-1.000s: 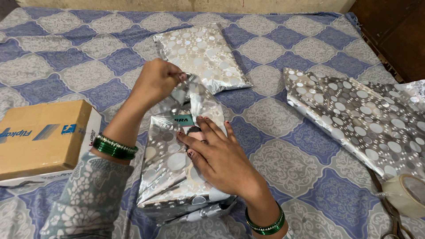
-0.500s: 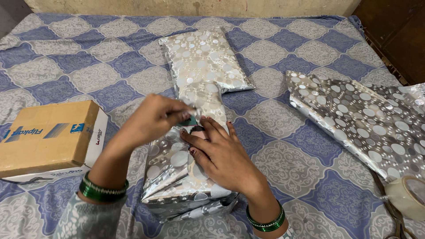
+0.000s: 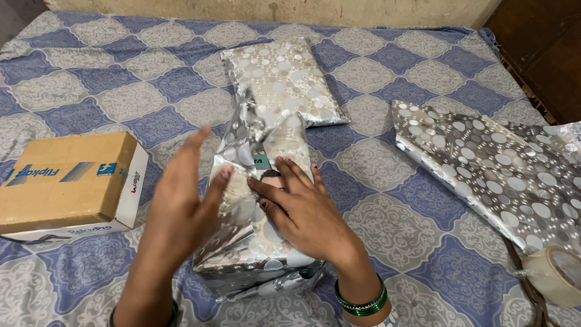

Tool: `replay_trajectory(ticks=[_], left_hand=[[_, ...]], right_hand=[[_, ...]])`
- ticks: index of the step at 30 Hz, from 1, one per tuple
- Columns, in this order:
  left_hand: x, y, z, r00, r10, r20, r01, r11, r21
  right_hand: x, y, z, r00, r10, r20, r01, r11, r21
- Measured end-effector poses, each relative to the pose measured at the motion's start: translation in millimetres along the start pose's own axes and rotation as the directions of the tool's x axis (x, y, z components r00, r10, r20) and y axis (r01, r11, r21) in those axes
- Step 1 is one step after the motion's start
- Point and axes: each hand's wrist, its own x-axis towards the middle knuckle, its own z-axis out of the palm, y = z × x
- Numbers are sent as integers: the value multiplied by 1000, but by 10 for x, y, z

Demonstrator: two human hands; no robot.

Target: The person wraps a small box with silver polka-dotted wrapping paper on a bed. They fold the paper around the box, smooth the edges, and secure the folds with clear tape. Scissors and tape are used to cut and seal the wrapping.

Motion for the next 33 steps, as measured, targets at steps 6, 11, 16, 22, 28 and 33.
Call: replay_trajectory(ticks=[6,11,16,22,28,33], left_hand=[[-268,248,281,936,-130,328,-6,923,385],[-413,547,495,885,-83,457,-139,891,432],[-314,724,676,962,78,260,-160,936,314],[-264,862,680,893,-167,419,-22,912,411],[-220,945,613,857,-219,467,-19,891,453],[-103,985,612,814,-248,526,-32,884,466]], right_hand=[[15,65,43,999,-49,1,49,997,-62],[51,163,111,999,-1,-49,6,994,107],[40,317,60,990,-1,-138,50,937,345],[65,604,48,997,42,-61,36,457,889],[167,853,124,978,118,-171,76,560,825],[255,1029,16,983,129,-128,40,536,843]])
